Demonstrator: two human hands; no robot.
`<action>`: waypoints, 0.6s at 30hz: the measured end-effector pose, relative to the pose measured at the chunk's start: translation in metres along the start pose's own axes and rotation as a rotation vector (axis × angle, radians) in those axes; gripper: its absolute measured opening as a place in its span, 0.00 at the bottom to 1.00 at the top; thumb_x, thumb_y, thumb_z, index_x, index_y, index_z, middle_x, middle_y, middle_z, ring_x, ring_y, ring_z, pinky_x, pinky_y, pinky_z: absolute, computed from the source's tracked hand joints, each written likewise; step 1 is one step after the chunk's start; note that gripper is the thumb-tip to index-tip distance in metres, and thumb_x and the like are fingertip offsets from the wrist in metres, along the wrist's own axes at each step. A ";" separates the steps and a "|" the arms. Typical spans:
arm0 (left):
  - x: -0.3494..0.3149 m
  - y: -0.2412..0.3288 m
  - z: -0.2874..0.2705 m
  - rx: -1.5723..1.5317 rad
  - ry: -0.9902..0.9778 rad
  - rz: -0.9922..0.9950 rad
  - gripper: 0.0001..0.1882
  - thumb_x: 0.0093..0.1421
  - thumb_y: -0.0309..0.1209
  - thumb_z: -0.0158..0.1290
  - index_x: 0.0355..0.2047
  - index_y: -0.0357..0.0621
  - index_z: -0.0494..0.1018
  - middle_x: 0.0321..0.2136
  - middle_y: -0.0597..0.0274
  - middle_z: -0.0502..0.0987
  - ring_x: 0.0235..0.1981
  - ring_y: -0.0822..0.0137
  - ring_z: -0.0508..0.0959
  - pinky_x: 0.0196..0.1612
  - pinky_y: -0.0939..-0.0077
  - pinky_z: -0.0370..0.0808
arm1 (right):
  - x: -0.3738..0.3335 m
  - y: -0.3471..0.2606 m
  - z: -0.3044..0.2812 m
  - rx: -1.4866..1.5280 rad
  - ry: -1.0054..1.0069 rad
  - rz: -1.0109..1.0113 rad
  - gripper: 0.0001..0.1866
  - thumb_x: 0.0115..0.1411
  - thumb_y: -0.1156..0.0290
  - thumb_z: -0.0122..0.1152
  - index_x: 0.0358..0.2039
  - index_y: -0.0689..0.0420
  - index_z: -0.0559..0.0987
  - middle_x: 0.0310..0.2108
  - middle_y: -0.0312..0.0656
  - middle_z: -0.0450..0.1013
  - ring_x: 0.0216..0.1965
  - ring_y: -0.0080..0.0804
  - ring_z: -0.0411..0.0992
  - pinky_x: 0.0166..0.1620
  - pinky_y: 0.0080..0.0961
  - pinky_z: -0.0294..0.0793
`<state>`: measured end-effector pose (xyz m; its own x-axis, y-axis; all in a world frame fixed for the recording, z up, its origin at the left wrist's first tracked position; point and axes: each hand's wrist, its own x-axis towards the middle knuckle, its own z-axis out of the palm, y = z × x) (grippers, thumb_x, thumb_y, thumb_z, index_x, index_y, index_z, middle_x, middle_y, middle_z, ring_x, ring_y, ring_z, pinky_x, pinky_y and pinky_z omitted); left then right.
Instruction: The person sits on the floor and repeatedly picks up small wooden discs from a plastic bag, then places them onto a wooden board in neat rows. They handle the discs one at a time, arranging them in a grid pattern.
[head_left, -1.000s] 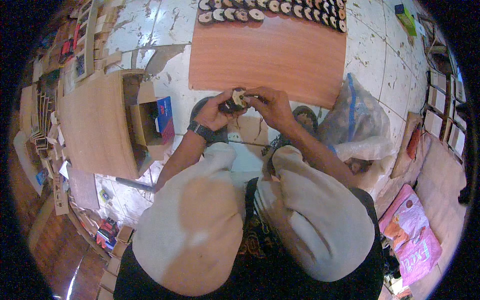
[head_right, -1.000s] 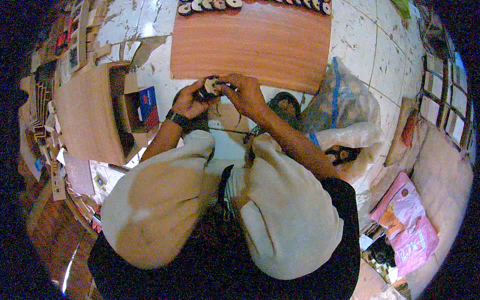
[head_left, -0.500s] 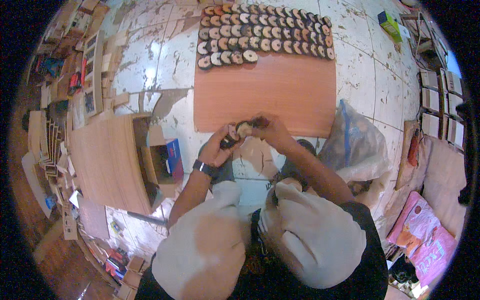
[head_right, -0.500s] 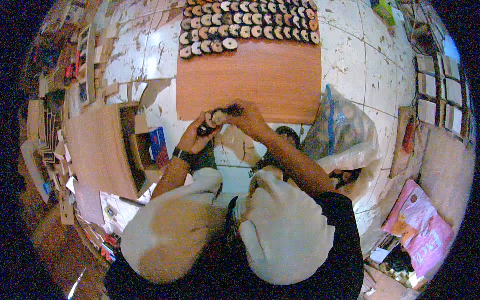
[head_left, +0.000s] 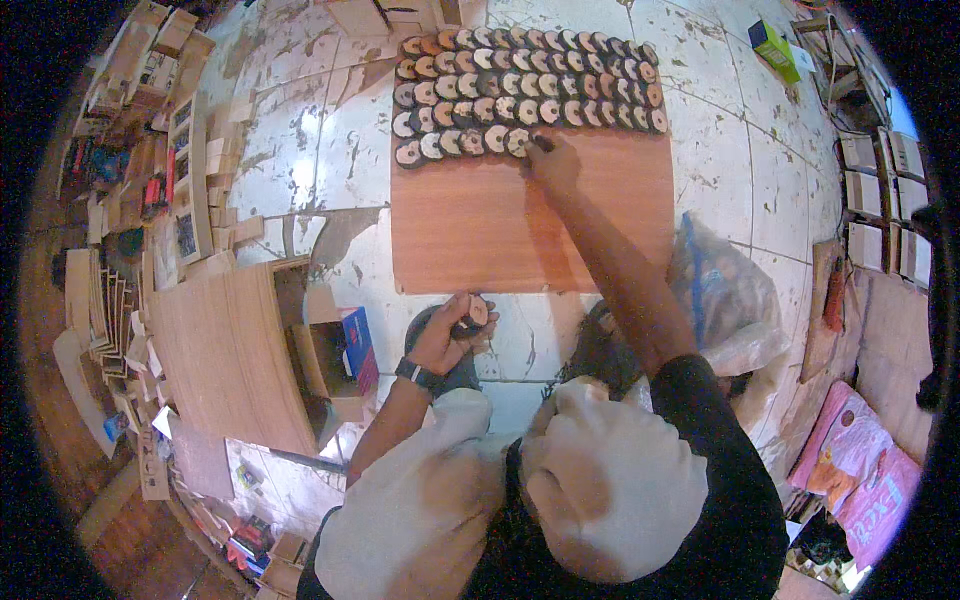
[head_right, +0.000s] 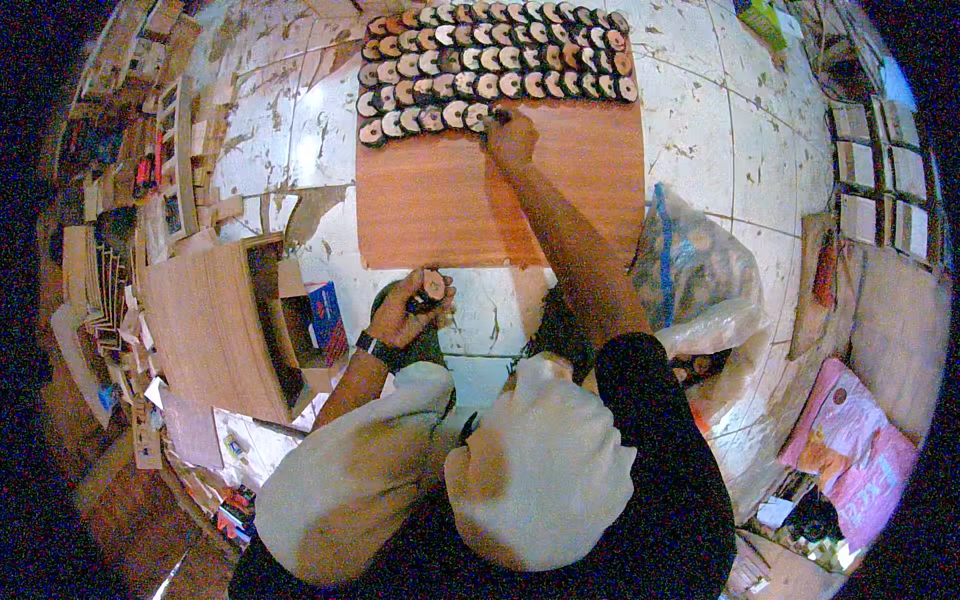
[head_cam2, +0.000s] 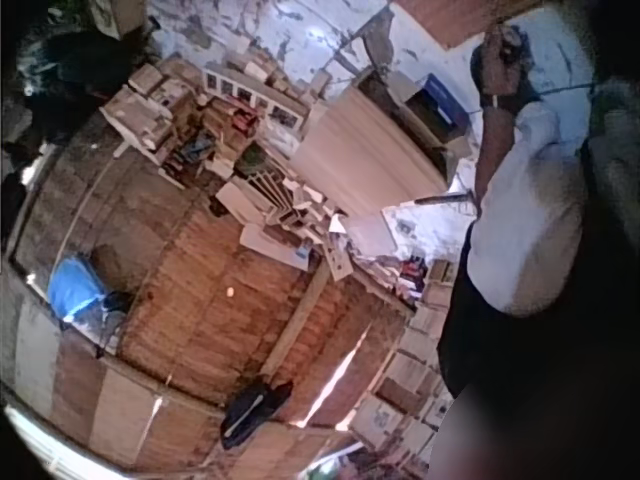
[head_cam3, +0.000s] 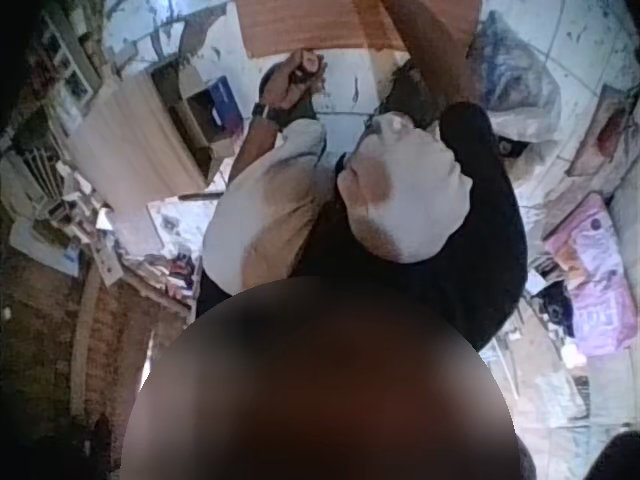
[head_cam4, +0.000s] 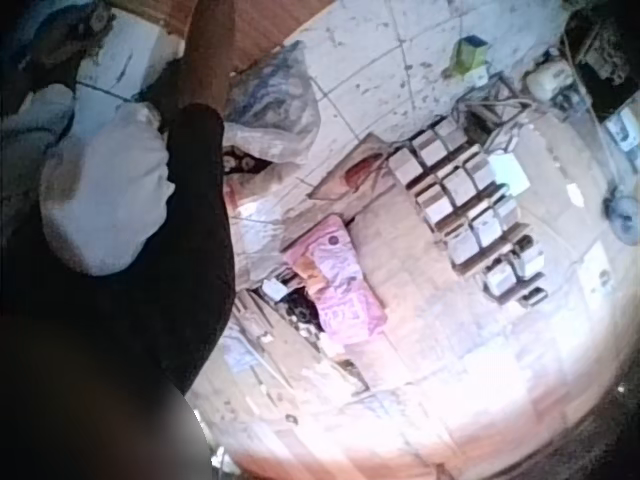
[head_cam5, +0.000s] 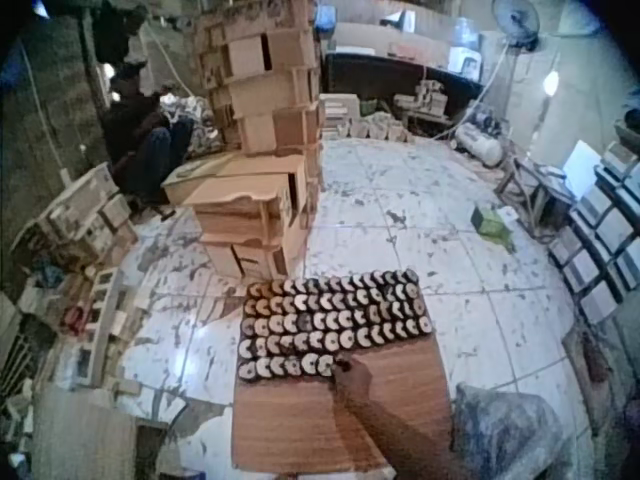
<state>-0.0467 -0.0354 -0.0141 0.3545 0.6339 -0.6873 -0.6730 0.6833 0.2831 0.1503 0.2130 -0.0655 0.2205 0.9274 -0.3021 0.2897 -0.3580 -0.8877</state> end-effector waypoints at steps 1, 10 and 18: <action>0.001 0.000 0.000 0.010 -0.033 0.007 0.20 0.62 0.41 0.51 0.49 0.41 0.66 0.42 0.53 0.74 0.43 0.58 0.76 0.47 0.63 0.75 | -0.003 -0.002 0.001 -0.079 0.064 -0.046 0.15 0.54 0.67 0.63 0.40 0.61 0.77 0.33 0.47 0.76 0.34 0.36 0.76 0.32 0.30 0.75; 0.003 -0.004 -0.006 -0.168 0.001 0.054 0.17 0.65 0.37 0.46 0.48 0.38 0.68 0.45 0.53 0.73 0.48 0.56 0.73 0.51 0.62 0.74 | -0.065 0.005 -0.035 0.166 -0.062 -0.189 0.16 0.55 0.64 0.61 0.40 0.61 0.76 0.36 0.49 0.77 0.36 0.43 0.76 0.43 0.37 0.74; 0.007 -0.001 -0.006 -0.344 -0.021 0.093 0.19 0.63 0.34 0.45 0.49 0.32 0.67 0.46 0.48 0.72 0.50 0.54 0.73 0.53 0.54 0.73 | -0.219 0.056 -0.085 -0.732 -1.155 -0.658 0.15 0.53 0.67 0.56 0.42 0.54 0.76 0.39 0.45 0.71 0.39 0.44 0.73 0.43 0.37 0.74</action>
<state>-0.0471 -0.0339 -0.0235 0.2928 0.6975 -0.6541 -0.8808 0.4629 0.0993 0.1976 -0.0191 -0.0193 -0.8569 0.3875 -0.3400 0.5039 0.4905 -0.7110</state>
